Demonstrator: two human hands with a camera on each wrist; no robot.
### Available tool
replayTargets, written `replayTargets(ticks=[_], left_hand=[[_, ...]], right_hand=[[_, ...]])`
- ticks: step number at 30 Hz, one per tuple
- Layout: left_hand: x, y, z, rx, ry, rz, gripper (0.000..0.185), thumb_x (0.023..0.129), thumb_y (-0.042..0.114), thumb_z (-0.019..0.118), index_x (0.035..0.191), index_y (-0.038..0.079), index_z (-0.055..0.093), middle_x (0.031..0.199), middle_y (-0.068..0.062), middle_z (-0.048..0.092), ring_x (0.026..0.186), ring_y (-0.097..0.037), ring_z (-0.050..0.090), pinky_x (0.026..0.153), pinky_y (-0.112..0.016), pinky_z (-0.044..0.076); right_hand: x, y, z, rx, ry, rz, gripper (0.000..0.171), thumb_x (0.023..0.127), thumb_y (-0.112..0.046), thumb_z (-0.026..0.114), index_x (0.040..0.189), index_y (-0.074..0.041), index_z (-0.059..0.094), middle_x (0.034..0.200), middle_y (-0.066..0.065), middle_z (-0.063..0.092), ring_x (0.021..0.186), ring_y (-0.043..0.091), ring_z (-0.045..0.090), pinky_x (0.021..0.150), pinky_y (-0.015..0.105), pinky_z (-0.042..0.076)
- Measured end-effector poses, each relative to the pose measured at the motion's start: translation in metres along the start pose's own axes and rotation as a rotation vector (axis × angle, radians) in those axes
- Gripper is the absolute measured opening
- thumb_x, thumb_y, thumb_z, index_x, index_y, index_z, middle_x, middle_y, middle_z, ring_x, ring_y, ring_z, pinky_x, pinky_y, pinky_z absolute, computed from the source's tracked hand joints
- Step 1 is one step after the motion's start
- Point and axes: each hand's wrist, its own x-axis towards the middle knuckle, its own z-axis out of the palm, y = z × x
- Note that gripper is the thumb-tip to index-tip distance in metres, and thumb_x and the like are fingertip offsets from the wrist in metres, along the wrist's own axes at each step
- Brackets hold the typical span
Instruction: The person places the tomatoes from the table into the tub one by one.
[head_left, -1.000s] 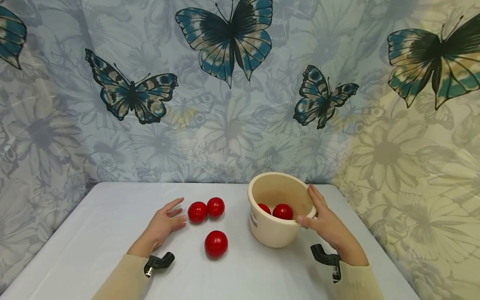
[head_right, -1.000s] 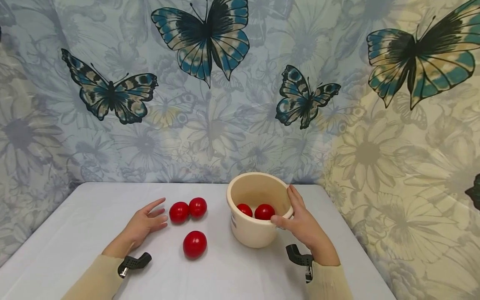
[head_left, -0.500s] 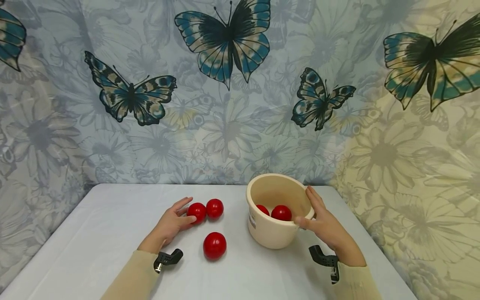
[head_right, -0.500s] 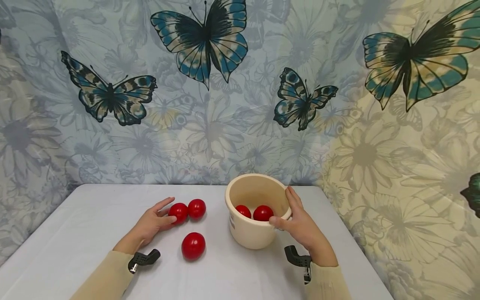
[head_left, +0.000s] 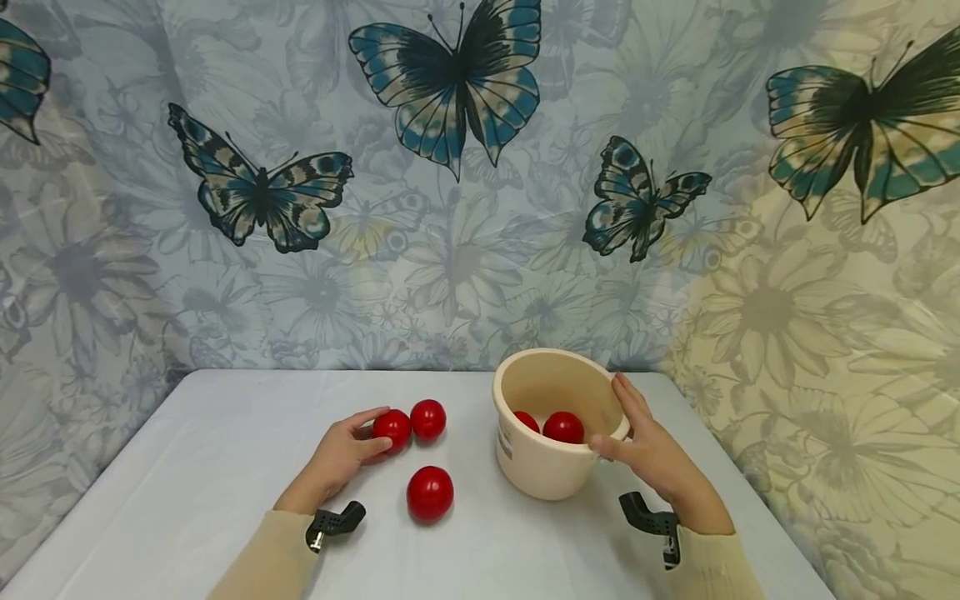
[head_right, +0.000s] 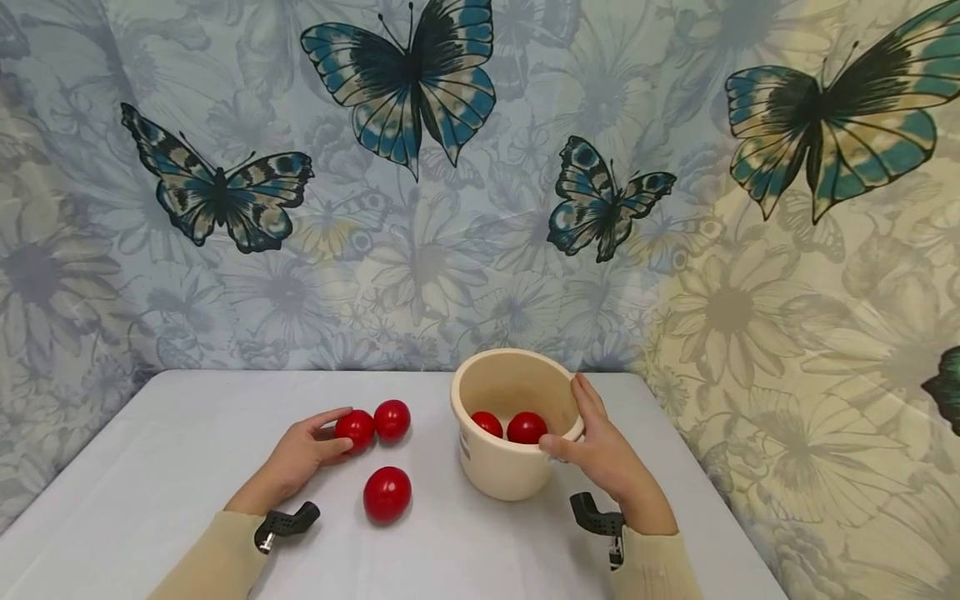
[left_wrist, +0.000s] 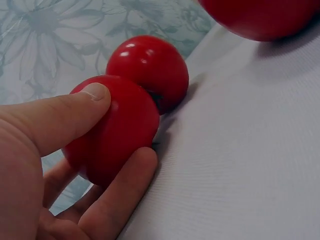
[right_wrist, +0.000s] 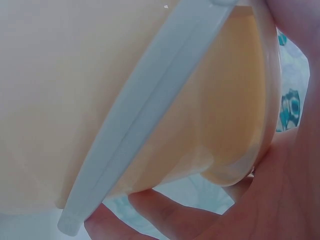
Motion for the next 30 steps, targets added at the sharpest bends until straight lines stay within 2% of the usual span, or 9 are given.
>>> replayTargets(ticks=[3, 9, 20, 26, 30], left_hand=[[0.001, 0.001, -0.004, -0.1, -0.031, -0.02, 0.061, 0.087, -0.001, 0.075, 0.144, 0.0, 0.051, 0.134, -0.027, 0.051, 0.107, -0.033, 0.063, 0.084, -0.045, 0.057], [0.0, 0.002, -0.014, -0.269, 0.009, -0.058, 0.062, 0.096, 0.003, 0.066, 0.151, 0.001, 0.038, 0.148, -0.021, 0.037, 0.108, -0.03, 0.064, 0.089, -0.045, 0.055], [-0.001, 0.001, -0.022, -0.439, 0.08, -0.093, 0.063, 0.1, 0.008, 0.061, 0.156, 0.007, 0.031, 0.145, -0.015, 0.036, 0.104, -0.021, 0.063, 0.09, -0.04, 0.055], [-0.002, 0.002, -0.027, -0.499, 0.077, -0.097, 0.066, 0.101, 0.008, 0.06, 0.158, 0.008, 0.026, 0.146, -0.013, 0.033, 0.103, -0.023, 0.065, 0.092, -0.039, 0.054], [-0.003, 0.008, -0.028, -0.574, 0.104, -0.126, 0.065, 0.101, 0.008, 0.059, 0.158, 0.011, 0.027, 0.146, -0.011, 0.035, 0.108, -0.023, 0.063, 0.094, -0.038, 0.052]], right_hand=[[-0.001, -0.001, -0.001, 0.004, -0.004, -0.005, 0.105, 0.089, -0.032, 0.076, 0.159, -0.004, 0.003, 0.165, 0.013, -0.007, 0.147, 0.045, -0.001, 0.108, 0.071, 0.022], [-0.002, -0.001, -0.002, 0.011, -0.013, 0.006, 0.104, 0.09, -0.03, 0.075, 0.16, -0.006, 0.002, 0.165, 0.011, -0.008, 0.147, 0.043, -0.002, 0.108, 0.07, 0.022], [-0.003, -0.004, -0.002, 0.019, -0.019, -0.002, 0.104, 0.09, -0.03, 0.075, 0.16, -0.006, 0.001, 0.165, 0.011, -0.009, 0.147, 0.044, -0.003, 0.108, 0.071, 0.022], [-0.002, -0.004, -0.002, 0.016, -0.02, 0.001, 0.104, 0.09, -0.03, 0.075, 0.159, -0.004, 0.001, 0.165, 0.012, -0.008, 0.147, 0.043, -0.005, 0.108, 0.073, 0.019], [0.0, -0.002, -0.002, 0.013, -0.02, 0.001, 0.104, 0.091, -0.03, 0.075, 0.159, -0.005, 0.001, 0.165, 0.011, -0.009, 0.147, 0.043, -0.005, 0.107, 0.073, 0.019]])
